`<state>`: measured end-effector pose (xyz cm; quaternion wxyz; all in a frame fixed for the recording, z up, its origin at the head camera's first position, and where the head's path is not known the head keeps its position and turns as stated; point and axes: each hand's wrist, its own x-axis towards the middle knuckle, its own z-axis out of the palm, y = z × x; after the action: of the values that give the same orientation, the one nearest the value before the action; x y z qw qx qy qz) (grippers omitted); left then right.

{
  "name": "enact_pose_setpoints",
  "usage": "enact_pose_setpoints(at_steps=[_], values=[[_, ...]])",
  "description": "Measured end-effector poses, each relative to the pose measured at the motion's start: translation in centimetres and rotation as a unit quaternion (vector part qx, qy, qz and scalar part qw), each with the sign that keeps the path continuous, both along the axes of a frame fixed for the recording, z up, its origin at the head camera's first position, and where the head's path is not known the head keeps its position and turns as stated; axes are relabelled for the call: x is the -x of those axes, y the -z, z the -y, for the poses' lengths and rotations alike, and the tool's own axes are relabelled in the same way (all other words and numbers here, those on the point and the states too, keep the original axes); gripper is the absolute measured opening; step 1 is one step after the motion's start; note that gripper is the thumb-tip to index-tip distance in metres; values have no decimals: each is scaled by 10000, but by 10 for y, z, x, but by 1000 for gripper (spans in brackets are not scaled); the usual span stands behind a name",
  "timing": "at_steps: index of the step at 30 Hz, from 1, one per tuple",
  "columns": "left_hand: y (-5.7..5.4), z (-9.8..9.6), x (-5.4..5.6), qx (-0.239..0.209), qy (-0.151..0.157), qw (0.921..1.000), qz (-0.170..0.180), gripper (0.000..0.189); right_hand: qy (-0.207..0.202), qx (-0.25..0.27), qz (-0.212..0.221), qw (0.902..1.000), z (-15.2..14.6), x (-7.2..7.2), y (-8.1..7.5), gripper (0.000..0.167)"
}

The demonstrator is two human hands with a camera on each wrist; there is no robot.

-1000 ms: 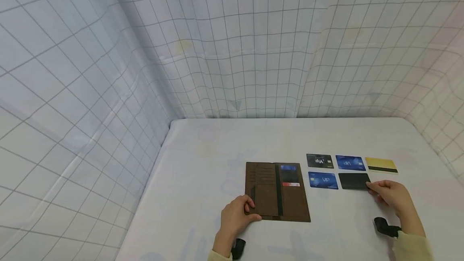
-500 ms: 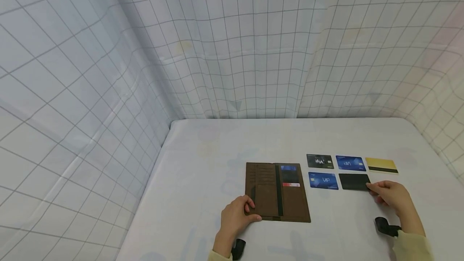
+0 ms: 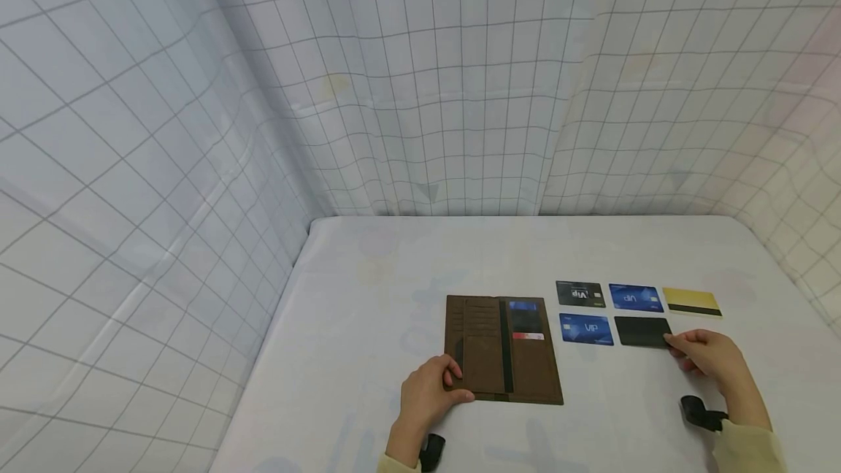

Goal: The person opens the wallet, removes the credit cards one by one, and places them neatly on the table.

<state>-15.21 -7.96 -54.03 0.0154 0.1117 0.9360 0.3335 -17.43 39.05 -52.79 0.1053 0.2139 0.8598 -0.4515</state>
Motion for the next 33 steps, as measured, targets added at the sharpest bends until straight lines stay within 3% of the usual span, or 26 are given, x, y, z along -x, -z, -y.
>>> enact_pose_setpoints(at_steps=[12,19,26,33], values=[[-1,-1,0,32,-15,10000,-31,35,179,-5,-67,9998,-4,0,8,63],[-1,-2,0,6,-10,10000,-14,35,418,-149,-50,9990,-5,2,15,61],[0,-2,0,-17,-25,10000,44,35,486,-219,-55,9986,2,0,8,53],[0,-1,0,-7,-53,10000,37,35,273,-556,-150,9980,11,0,-3,54]])
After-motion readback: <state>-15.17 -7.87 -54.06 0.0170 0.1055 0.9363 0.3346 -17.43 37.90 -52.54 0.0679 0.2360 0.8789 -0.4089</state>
